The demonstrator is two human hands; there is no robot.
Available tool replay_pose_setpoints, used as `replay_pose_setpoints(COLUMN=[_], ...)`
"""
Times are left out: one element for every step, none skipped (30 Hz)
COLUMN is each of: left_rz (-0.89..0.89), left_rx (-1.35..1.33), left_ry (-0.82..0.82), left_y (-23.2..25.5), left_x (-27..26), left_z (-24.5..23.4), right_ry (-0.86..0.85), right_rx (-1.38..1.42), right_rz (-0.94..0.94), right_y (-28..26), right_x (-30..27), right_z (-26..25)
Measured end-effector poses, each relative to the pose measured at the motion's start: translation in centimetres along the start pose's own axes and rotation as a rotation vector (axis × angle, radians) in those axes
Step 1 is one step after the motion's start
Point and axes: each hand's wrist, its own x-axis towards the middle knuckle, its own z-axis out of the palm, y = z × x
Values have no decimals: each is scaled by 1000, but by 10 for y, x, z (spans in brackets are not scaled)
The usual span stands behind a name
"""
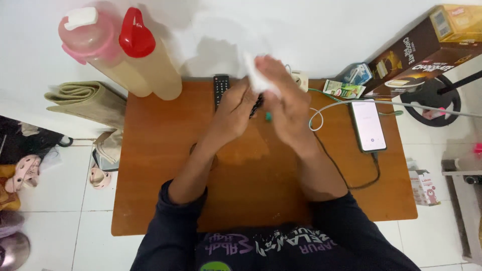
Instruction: Cleaning a television remote control using a white cloth.
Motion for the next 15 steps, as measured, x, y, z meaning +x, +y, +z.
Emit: replay_pose_setpoints(left_rz=[-2,-29,-52,-51,-93,-134,-136,63,262,261,163,66,66,-21,-105], left_rx=[-1,-50,-96,-95,-54,-13,-13,33,79,79,69,60,60,19,-22], left_ry=[1,21,39,37,14,-9,-9,11,26,27,11,-6,-8,9,24], left_y=[8,17,25,21,16,12,13,15,16,6,-4,-14,2,19,37], left_x=[0,0,1,2,3,3,3,3,3,1,0,-1,0,1,4], left_z=[1,2,3,2,2,2,1,-1,-2,-2,-2,-2,-1,1,2], right_ry=[-1,85,168,171,158,146,145,65,-24,-25,-35,-44,-43,-1,41], right_rx=[0,99,196,196,195,194,195,-8,-205,-204,-176,-148,-148,-69,11], right_rz=[2,391,777,775,709,642,644,333,20,21,7,-6,-5,141,286], right_y=[-2,-4,-5,1,7,13,3,-7,-17,-16,-15,-14,-8,-3,3], right_x=[4,8,14,8,3,-3,-3,-3,-3,-2,-1,1,2,3,5], right_z=[-2,-4,-6,-4,-2,0,0,1,2,1,0,-2,-2,-3,-4])
